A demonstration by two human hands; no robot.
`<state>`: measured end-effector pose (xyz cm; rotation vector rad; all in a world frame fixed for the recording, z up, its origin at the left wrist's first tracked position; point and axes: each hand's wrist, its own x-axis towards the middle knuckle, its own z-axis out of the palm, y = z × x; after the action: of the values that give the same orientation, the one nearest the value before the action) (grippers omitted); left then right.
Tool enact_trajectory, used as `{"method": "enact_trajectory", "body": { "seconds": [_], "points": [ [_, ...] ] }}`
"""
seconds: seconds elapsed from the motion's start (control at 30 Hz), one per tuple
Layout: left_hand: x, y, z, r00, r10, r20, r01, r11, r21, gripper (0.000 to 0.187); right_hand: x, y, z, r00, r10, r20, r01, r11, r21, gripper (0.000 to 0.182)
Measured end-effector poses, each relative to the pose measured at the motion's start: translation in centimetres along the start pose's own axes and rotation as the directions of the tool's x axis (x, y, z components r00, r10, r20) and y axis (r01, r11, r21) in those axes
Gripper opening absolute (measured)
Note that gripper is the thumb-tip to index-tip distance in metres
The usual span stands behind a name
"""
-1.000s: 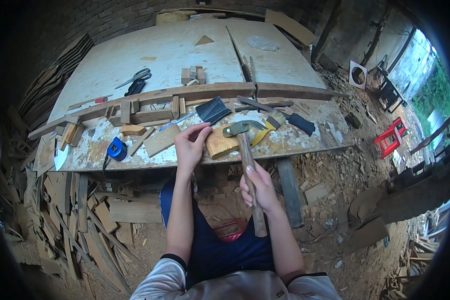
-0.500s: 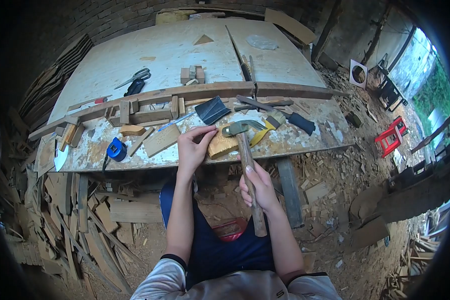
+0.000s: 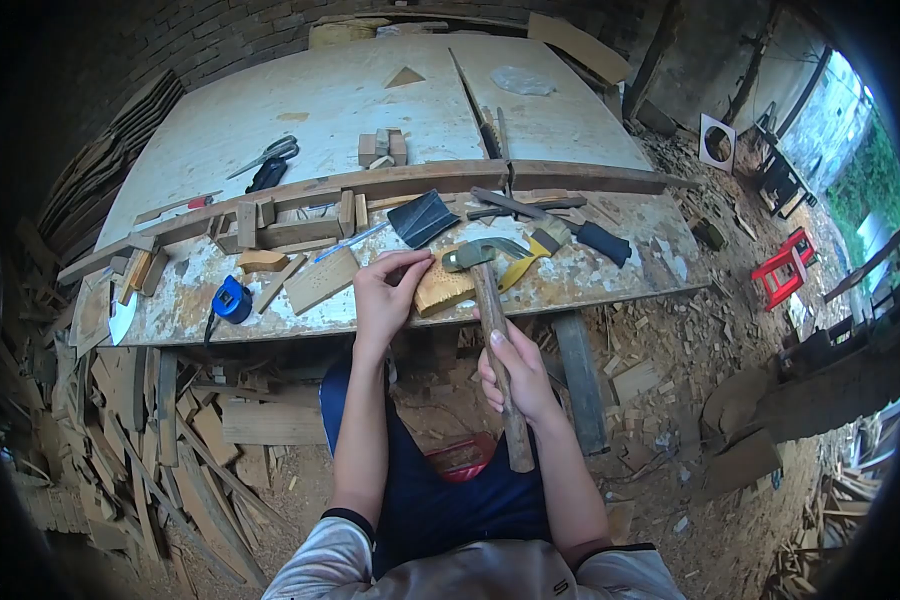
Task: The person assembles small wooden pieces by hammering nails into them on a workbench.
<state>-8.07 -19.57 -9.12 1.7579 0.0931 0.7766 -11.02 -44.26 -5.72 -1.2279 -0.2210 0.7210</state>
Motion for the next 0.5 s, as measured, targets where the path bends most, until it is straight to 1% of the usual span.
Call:
{"method": "enact_trajectory", "body": {
  "seconds": [0.1, 0.2, 0.4, 0.5],
  "points": [
    [0.22, 0.24, -0.05, 0.99, 0.143, -0.011, -0.142, 0.988, 0.059, 0.014, -0.02, 0.06, 0.03, 1.0, 0.001, -0.005, -0.001, 1.0, -0.002, 0.05],
    [0.12, 0.68, -0.13, 0.997, 0.082, 0.009, -0.082, 0.996, 0.044, 0.014, 0.02, 0.19, -0.05, 1.0, -0.004, 0.0, 0.004, 1.0, 0.0, 0.05],
    [0.04, 0.68, -0.07, 0.993, 0.114, -0.006, -0.113, 0.991, 0.065, 0.015, -0.09, -0.06, 0.04, 1.0, 0.0, 0.003, 0.0, 1.0, 0.004, 0.049],
    [0.05, 0.55, -0.03, 0.99, 0.14, -0.021, -0.139, 0.988, 0.067, 0.015, 0.08, 0.09, 0.01, 1.0, -0.011, 0.0, 0.011, 1.0, -0.024, 0.054]
  ]
}}
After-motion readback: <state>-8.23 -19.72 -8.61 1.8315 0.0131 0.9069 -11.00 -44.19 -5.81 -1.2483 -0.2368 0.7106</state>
